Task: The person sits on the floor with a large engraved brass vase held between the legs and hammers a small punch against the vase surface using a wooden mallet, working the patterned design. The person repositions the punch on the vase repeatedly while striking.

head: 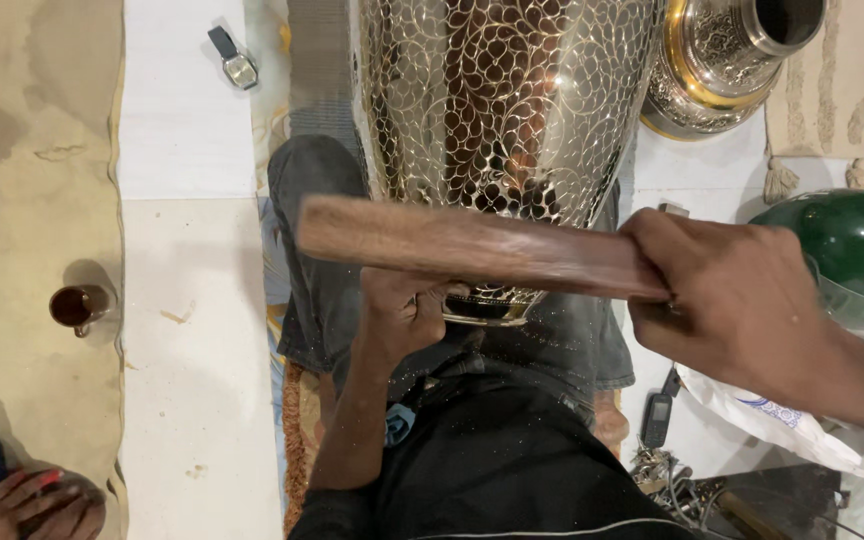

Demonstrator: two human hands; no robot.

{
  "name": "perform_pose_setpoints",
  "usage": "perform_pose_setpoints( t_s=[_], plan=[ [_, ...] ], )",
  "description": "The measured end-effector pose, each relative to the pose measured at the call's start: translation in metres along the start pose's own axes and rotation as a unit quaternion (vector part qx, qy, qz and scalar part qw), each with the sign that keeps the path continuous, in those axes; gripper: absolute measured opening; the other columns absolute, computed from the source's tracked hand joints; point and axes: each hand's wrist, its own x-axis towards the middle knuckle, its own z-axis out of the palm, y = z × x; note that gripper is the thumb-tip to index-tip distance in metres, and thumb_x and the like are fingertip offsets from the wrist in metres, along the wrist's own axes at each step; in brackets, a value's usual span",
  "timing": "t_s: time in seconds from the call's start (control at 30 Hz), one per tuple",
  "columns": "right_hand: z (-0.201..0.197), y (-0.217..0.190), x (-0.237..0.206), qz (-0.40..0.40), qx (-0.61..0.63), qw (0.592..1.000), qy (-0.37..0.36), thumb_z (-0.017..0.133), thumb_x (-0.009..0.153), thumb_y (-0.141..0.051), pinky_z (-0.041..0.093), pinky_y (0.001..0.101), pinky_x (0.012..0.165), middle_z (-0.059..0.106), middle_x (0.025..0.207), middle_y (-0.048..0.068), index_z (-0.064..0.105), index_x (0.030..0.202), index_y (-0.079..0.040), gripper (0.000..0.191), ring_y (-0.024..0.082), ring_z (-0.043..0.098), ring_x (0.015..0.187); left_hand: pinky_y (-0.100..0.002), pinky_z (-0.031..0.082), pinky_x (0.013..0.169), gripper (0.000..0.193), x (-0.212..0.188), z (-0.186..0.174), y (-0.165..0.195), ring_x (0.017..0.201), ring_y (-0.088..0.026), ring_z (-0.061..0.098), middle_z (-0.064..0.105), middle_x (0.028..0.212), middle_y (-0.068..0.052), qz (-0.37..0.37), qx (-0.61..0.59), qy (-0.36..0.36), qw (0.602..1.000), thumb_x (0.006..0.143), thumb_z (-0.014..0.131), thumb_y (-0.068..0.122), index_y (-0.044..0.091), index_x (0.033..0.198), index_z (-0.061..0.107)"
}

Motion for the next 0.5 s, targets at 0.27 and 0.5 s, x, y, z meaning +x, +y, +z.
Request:
perform_pose_setpoints(
  t_s=[0.27,0.5],
  plan=[
    [0.0,-0.002,-0.003,-0.006,0.008,1.0,-0.004,0.072,0.064,-0.015,0.051,0.0428,0.052,0.064,0.064,0.011,0.058,0.093,-0.002,0.035,0.029,0.062,0.051,-0.03,0.067,0.072,0.038,0.004,0.003,-0.009,0.075,-0.017,0.079,0.078,0.089,-0.01,0.02,-0.009,0.003,1.0,0.081,0.051,-0.015,0.0,0.104,0.076],
    [0.003,0.008,-0.007,-0.017,0.087,0.995,0.043,0.069,0.068,-0.014,0.054,0.039,0.047,0.065,0.06,0.009,0.062,0.098,-0.003,0.032,0.025,0.064,0.049,-0.032,0.067,0.074,0.043,0.002,-0.001,-0.008,0.078,-0.019,0.078,0.077,0.089,-0.013,0.012,-0.011,-0.01,1.0,0.076,0.045,-0.015,-0.002,0.105,0.073]
  ],
)
